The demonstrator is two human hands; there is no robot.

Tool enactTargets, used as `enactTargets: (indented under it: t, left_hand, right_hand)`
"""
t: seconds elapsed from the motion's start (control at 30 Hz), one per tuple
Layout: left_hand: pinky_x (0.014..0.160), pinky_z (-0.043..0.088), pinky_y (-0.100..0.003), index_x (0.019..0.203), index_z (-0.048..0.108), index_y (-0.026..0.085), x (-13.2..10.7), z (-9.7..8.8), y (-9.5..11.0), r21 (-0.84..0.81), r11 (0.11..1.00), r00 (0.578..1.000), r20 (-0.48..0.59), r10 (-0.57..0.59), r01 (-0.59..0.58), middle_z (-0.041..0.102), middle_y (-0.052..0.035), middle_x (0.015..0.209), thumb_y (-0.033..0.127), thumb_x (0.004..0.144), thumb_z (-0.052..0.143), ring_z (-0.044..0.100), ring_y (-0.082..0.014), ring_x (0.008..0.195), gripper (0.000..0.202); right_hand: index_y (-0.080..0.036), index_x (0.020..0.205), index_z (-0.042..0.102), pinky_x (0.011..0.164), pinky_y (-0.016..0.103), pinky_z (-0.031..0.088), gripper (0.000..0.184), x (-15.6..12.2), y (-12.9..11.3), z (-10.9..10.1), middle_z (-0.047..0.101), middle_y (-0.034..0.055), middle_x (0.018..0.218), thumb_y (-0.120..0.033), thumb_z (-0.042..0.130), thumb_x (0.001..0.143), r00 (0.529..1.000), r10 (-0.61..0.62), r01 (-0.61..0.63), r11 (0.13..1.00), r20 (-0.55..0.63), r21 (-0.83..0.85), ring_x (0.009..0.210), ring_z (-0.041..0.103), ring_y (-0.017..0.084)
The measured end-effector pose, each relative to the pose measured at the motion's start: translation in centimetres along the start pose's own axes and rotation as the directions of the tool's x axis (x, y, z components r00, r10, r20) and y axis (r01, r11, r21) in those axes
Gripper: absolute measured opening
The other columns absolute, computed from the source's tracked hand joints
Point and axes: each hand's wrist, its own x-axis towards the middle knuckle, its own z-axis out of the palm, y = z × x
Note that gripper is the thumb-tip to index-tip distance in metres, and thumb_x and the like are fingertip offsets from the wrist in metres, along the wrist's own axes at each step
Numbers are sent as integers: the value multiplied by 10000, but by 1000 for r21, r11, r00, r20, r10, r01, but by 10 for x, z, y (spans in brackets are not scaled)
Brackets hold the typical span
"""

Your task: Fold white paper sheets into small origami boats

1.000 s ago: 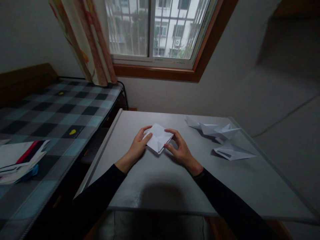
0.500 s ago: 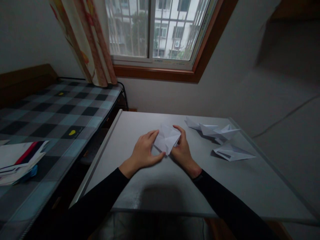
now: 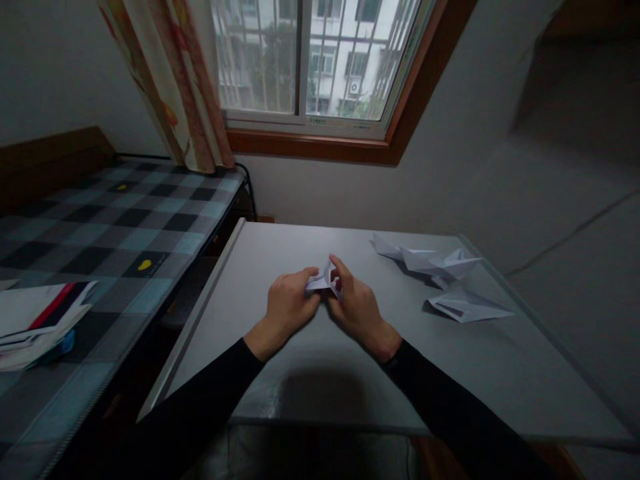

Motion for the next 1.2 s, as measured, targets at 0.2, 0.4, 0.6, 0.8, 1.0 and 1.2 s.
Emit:
enactTargets:
  t: [0.2,0.4,0.6,0.8,1.0,1.2]
  left_hand:
    - [763,412,-372,1024,783,276,0,-5,0,170,985,999,-18,-36,38,807,-92,923,305,933,752,718,-310,841,100]
    - [734,376,-355,983,747,269,4,-12,0,136,974,984,-18,-178,179,783,-72,868,245,929,703,699,-299,786,74]
    - [894,505,-384,1395,691,261,7,-11,-8,-357,913,980,101,-170,196,831,-62,1048,218,964,600,749,-296,967,443]
    - [1037,553,-406,1339,717,162,14,-12,-12,-766,558,944,306,-122,320,779,-137,1311,565,993,682,730,-300,1151,533]
    - [776,564,-298,1193,698,170,19,-11,-18,-751,448,872,373,-317,485,785,-58,996,392,716,970,742,-205,841,592]
    - [750,572,-281,1151,657,189,17,-12,-19,-761,436,876,401,-267,481,782,-30,928,328,743,908,771,-194,782,499]
  right_hand:
    - [-312,1724,341,965,502,663,839,3,-5,-1,719,137,1311,-72,588,958,998,-48,47,998,30,39,1097,745,345]
    - [-293,1561,532,868,462,642,731,4,-4,-5,647,106,1185,-41,591,877,996,74,-74,997,-55,10,1010,680,320]
    - [-284,1384,710,921,449,613,565,8,6,-7,622,107,1255,-16,489,938,984,155,-145,983,-85,109,1059,679,291]
    - [-269,1341,735,955,464,599,584,9,16,-15,604,107,1241,11,475,899,994,85,-75,987,-72,139,1079,667,290]
    - [-250,1297,735,1150,584,521,429,14,13,-32,674,121,1239,-99,637,908,994,-41,39,999,101,18,1194,651,352]
    - [-245,1382,647,1281,659,381,471,14,9,-27,726,131,1313,-396,817,971,983,-84,82,996,165,19,1257,663,374]
